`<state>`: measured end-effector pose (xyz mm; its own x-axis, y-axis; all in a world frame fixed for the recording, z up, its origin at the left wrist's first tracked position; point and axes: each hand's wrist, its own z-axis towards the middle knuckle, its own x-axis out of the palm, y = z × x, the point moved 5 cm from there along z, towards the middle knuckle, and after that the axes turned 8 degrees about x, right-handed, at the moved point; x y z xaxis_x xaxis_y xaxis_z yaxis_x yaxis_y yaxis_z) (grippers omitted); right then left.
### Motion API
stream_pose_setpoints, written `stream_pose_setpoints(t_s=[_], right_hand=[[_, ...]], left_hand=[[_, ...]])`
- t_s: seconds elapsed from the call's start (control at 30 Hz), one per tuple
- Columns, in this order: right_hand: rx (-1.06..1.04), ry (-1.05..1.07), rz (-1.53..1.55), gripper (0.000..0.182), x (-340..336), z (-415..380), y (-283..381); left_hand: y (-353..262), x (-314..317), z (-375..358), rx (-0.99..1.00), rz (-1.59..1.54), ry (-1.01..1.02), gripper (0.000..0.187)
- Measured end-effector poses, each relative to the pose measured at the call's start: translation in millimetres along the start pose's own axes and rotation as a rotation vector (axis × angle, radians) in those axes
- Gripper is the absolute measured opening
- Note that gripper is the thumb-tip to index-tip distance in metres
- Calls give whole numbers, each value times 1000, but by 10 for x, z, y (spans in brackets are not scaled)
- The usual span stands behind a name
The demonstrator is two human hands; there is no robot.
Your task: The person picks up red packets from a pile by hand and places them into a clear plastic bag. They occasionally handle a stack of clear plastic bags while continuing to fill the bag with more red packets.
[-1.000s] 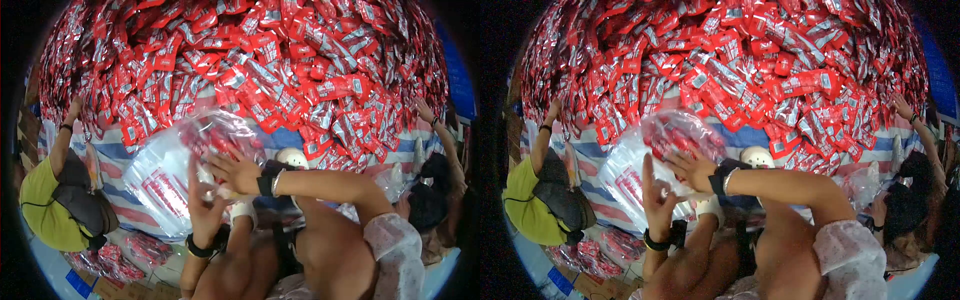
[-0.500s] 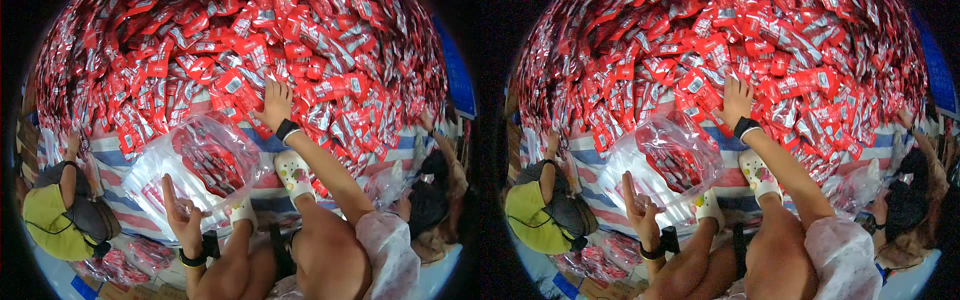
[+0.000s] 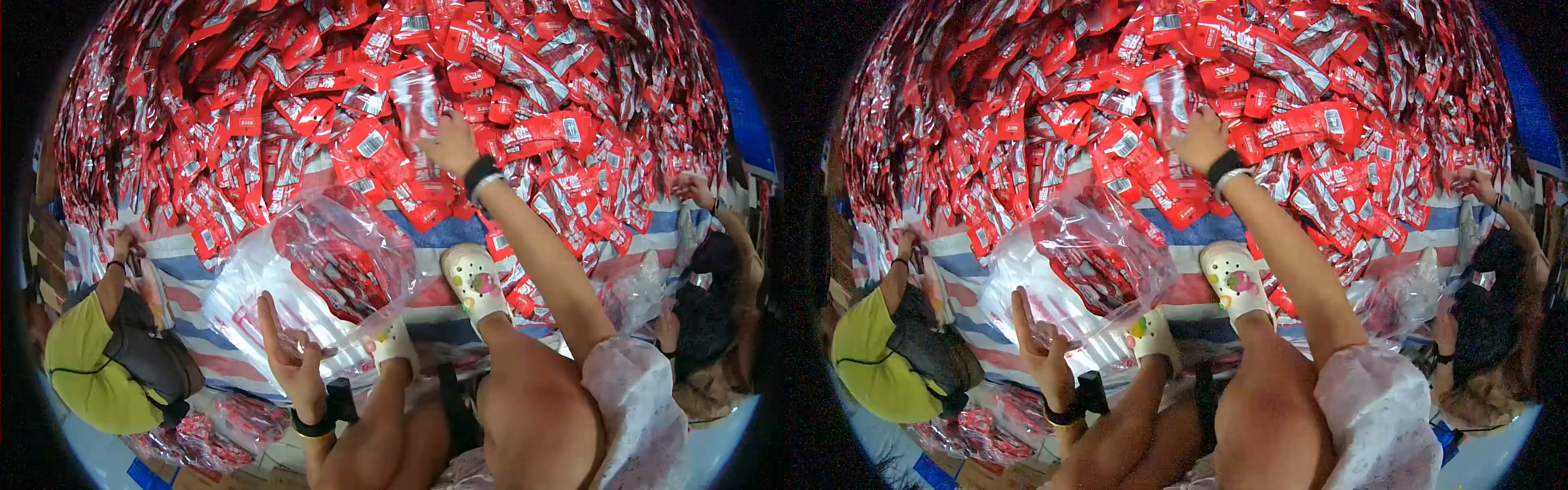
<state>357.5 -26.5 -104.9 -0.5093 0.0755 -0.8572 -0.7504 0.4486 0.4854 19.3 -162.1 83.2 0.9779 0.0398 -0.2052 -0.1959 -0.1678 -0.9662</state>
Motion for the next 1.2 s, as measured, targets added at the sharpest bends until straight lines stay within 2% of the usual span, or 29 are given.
stream_pose_setpoints(t_s=[0.07,0.1,0.2,0.23,0.27,0.33,0.4,0.43,0.5,0.53,0.57,0.6,0.67,0.77,0.87,0.93,1.0,1.07,1.13,1.17,1.2], right_hand=[[-168,-141,-106,47,-28,-23,282],[-121,-97,95,41,-32,-9,270],[-161,-111,222,40,-275,48,234],[-243,-225,295,39,-468,17,235],[-249,-340,274,42,-666,1,238],[-275,-372,400,57,-1092,-115,331],[-236,-155,572,80,-1088,-191,352],[-229,4,636,97,-877,-241,335],[-73,324,588,116,-256,-355,282],[-70,336,410,114,34,-426,280],[-117,393,323,103,326,-511,299],[10,376,238,88,316,-683,458],[-185,78,126,78,254,-881,655],[-291,22,-38,77,184,-1006,732],[-281,-35,-92,77,140,-954,680],[-201,3,-9,78,217,-842,580],[2,221,95,81,308,-781,451],[30,255,79,83,338,-809,388],[50,395,249,86,399,-834,306],[-15,341,357,88,288,-825,282],[123,521,243,91,-179,-824,430]], left_hand=[[-1,-15,29,11,16,13,87],[-16,-14,21,-15,-3,-21,87],[29,-68,-1,-29,4,-55,86],[33,-82,-3,-9,30,-42,86],[30,-84,-7,-11,29,-44,86],[9,-74,-14,-32,-6,-47,86],[7,-71,-2,-10,-5,-29,86],[3,-59,7,4,1,-14,86],[-27,-16,22,-11,-15,-17,86],[-28,-1,19,-30,-23,-27,86],[-23,5,12,-31,-23,-28,86],[-22,2,10,-24,-18,-22,85],[-13,-41,-17,-29,5,-11,85],[8,-80,-17,-42,-56,-50,85],[-3,-46,-4,-32,-82,-65,85],[-12,2,18,-29,-93,-51,85],[-38,36,27,-26,-58,-34,84],[-37,17,3,-9,-33,-34,85],[-8,-33,-15,-8,-27,-30,85],[38,-86,-25,18,4,-32,84],[76,-131,-36,37,38,-34,82]])
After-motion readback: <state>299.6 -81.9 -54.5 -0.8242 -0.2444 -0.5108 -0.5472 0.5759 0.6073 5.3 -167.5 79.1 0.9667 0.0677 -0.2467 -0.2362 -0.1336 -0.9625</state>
